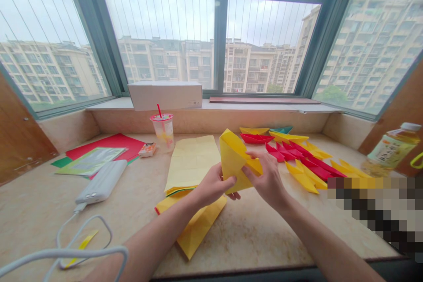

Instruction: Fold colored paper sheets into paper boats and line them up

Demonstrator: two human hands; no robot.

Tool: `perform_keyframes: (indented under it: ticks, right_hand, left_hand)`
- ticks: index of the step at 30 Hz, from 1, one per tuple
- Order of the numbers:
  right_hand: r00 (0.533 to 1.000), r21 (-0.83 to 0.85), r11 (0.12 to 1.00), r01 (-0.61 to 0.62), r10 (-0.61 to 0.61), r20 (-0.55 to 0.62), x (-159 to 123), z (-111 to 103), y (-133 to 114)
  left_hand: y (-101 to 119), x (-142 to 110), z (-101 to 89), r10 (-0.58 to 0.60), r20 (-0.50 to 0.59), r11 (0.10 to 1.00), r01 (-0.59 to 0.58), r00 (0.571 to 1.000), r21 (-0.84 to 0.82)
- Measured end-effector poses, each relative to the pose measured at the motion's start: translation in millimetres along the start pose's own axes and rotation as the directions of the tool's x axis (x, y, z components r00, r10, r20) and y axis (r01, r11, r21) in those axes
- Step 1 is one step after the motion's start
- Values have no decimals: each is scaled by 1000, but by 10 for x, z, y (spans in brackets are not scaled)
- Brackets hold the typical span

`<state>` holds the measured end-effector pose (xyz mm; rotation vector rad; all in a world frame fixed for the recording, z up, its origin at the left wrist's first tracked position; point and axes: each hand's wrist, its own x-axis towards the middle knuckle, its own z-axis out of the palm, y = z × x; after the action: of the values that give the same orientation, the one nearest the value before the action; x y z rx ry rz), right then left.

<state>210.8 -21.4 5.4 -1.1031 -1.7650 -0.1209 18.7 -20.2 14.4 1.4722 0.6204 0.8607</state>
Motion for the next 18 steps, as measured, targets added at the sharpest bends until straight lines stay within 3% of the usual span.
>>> perform_keyframes:
  ticks: [9, 15, 18]
  right_hand:
    - [987, 203, 967, -153, 160, -19, 29, -53, -23]
    - [985, 107, 986, -130, 141, -104, -20, 3, -49]
    - [988, 23, 995, -95, 97, -117, -40, 18, -84]
  left_hand:
    - [-3, -28, 14, 58, 33, 998, -59, 998, 33]
    - [-26, -39, 30, 65, 23, 990, -68, 998, 120]
    - [-40, -31, 66, 76, -36, 991, -71, 996, 115]
